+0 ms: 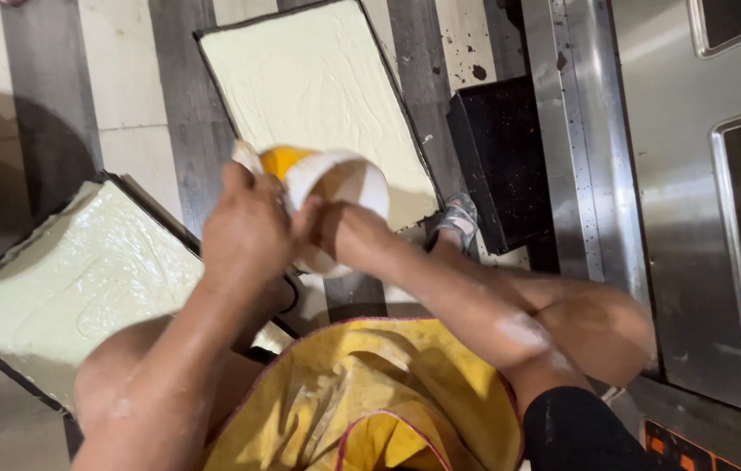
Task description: Sprinkling sesame seeds or powder onto flat dough in baking trays.
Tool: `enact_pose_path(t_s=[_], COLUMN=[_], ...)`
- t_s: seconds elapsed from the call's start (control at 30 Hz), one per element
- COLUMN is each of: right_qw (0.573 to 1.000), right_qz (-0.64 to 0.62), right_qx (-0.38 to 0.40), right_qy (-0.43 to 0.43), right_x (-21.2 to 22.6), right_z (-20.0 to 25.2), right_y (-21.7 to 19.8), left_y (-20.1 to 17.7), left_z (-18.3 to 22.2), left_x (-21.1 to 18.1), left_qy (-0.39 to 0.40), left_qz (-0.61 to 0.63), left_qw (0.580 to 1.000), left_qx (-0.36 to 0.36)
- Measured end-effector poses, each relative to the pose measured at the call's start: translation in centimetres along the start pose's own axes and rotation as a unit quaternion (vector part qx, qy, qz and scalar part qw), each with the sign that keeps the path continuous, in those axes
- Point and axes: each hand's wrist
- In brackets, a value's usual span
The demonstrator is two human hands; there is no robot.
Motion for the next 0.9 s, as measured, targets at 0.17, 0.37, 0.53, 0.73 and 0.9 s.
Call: enact_pose_path(t_s=[0.17,0.37,0.53,0.73,0.9], right_qw=[0.998,0.960,0.954,0.953,0.971], right_qz=[0.037,-0.045,-0.060,0.057,0.023], right_qx=[0.021,-0.165,-0.282,-0.280,-0.232], right_qy=[-0.056,-0.222,-0.080,-0.097,-0.048], right_x=[-0.1,-3.8,-5.8,-12.6,-14.5], right_z=[2.3,5.3,8.8,9.1,10.1], right_y=[0.6,-4.0,-13.2,-14.4,-13.9], left_y=[1.7,0.2,0.5,-0.9,-1.6], left_z=[1.2,0.6,0.6,0.9,1.3], left_x=[-0.4,-0.1,1.8,2.5,2.7], left_qy=[0.011,-0.003,0.010,-0.024,-0.037], left_qz=[0.008,0.013,-0.008,-0.002,-0.003], left_qw=[0.998,0.997,0.999,0.999,0.999], left_qx=[0.059,0.082,-0.043,-0.047,-0.039])
Point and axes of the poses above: each hand's wrist, its own z-axis away from the middle knuckle, its own y-axis out of the palm, x = y × z, and after that the axes turned 10 degrees about -z, right-handed
